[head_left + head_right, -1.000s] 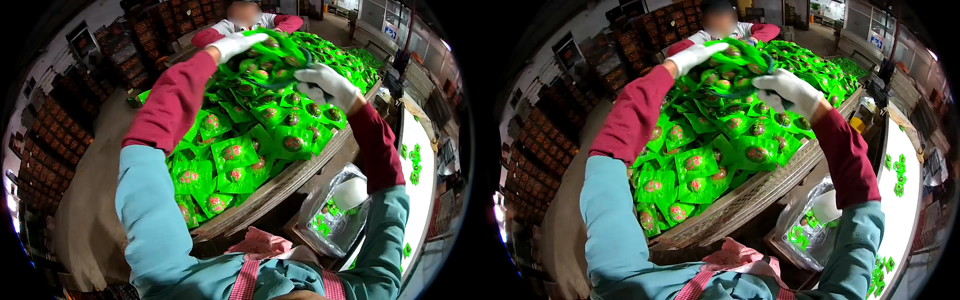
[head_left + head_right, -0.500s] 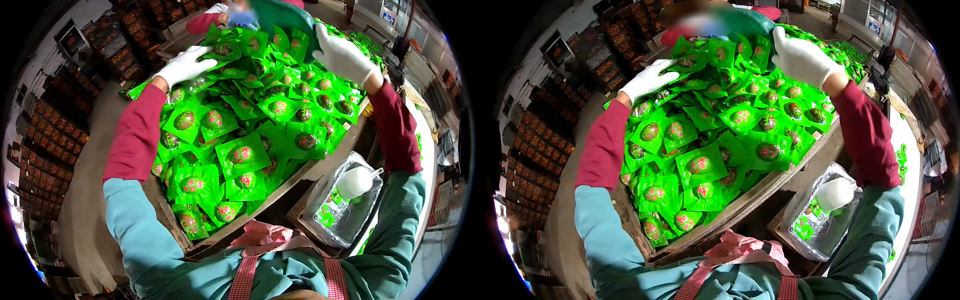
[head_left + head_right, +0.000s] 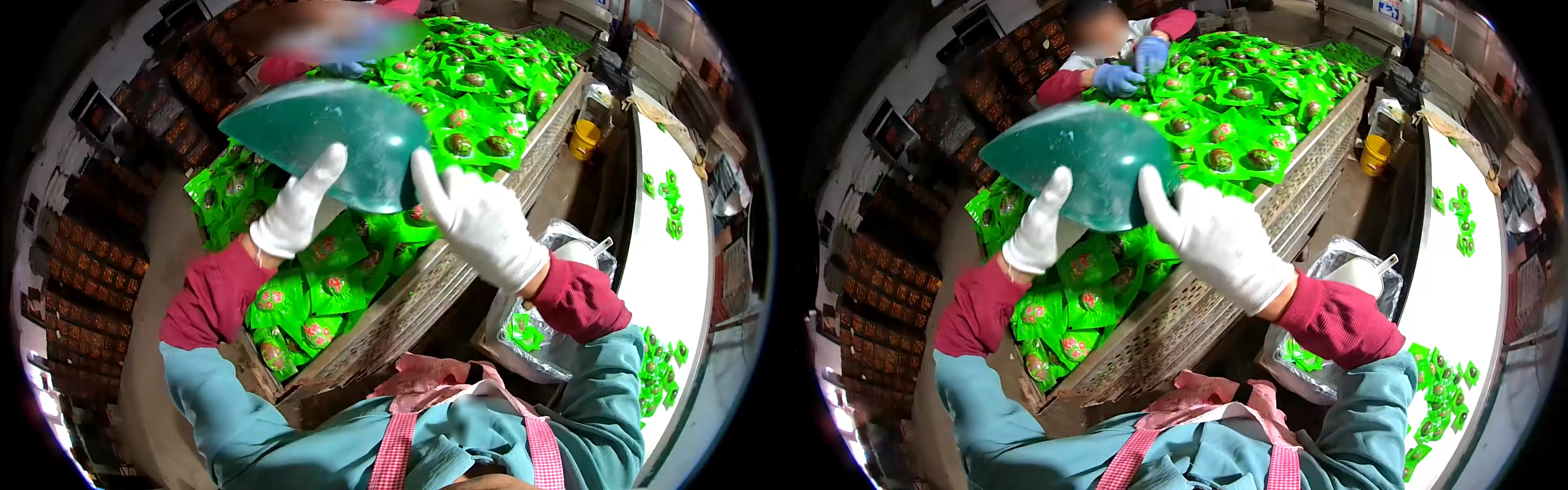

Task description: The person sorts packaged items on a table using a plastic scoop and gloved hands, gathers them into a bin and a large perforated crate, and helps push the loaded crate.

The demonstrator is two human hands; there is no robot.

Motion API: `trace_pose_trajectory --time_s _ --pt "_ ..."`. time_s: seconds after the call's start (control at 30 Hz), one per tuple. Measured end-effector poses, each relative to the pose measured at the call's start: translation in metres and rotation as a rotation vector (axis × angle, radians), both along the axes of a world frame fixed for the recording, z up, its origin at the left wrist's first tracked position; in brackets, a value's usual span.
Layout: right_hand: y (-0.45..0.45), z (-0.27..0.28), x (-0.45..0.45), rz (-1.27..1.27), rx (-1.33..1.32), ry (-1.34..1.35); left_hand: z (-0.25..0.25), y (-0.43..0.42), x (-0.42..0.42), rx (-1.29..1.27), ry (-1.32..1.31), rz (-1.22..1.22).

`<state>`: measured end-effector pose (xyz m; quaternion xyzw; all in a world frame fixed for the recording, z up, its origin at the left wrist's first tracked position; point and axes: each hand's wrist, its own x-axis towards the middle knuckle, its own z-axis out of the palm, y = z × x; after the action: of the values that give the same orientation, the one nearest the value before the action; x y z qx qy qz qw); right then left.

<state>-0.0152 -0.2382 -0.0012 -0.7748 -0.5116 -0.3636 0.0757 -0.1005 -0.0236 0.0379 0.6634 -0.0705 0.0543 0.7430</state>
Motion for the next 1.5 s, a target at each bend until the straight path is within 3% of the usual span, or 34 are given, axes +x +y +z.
trace_pose_trajectory --time_s 0.13,0.2,0.3,0.37,0.43,0.73,1.0,1.03,1.1,1.17,1.23,1.33,1.4,1.5 --pt "-0.037 0.005 -0.009 0.194 0.037 0.358 0.011 -0.045 -0.017 -0.18 -0.008 0.094" --pt "-0.07 0.028 -0.011 0.505 0.353 0.426 0.01 -0.049 -0.026 -0.171 -0.043 0.169" --pt "-0.12 0.054 -0.018 1.073 0.561 0.742 0.007 -0.049 -0.04 0.004 -0.059 0.189" --pt "-0.152 0.063 -0.035 1.256 0.617 0.969 0.002 -0.05 -0.045 0.021 -0.036 0.23" --pt "-0.176 0.064 -0.056 1.325 0.677 1.109 0.002 -0.061 -0.046 -0.135 0.012 0.264" --pt "-0.22 0.069 -0.1 1.337 0.771 1.313 -0.022 -0.056 -0.05 -0.248 0.006 0.222" --pt "-0.223 0.085 -0.104 1.383 0.777 1.248 -0.034 -0.033 -0.054 -0.266 0.049 0.357" --pt "-0.223 0.088 -0.104 1.395 0.767 1.238 -0.034 -0.028 -0.046 -0.46 0.068 0.295" --pt "-0.221 0.094 -0.1 1.415 0.689 1.199 -0.024 -0.042 -0.057 -0.311 -0.005 0.349" --pt "-0.217 0.106 -0.099 1.384 0.612 1.148 -0.02 -0.033 -0.056 -0.335 -0.037 0.389" --pt "-0.22 0.113 -0.123 1.088 0.699 1.059 -0.016 -0.035 -0.059 -0.307 -0.048 0.348" --pt "-0.225 0.103 -0.145 1.24 1.116 1.346 -0.014 -0.037 -0.06 -0.286 -0.057 0.359" --pt "-0.268 0.078 -0.134 1.27 1.016 1.188 -0.013 -0.037 -0.058 -0.273 -0.066 0.368" --pt "-0.254 0.084 -0.138 1.229 1.005 1.076 -0.019 -0.034 -0.059 -0.278 -0.076 0.418"
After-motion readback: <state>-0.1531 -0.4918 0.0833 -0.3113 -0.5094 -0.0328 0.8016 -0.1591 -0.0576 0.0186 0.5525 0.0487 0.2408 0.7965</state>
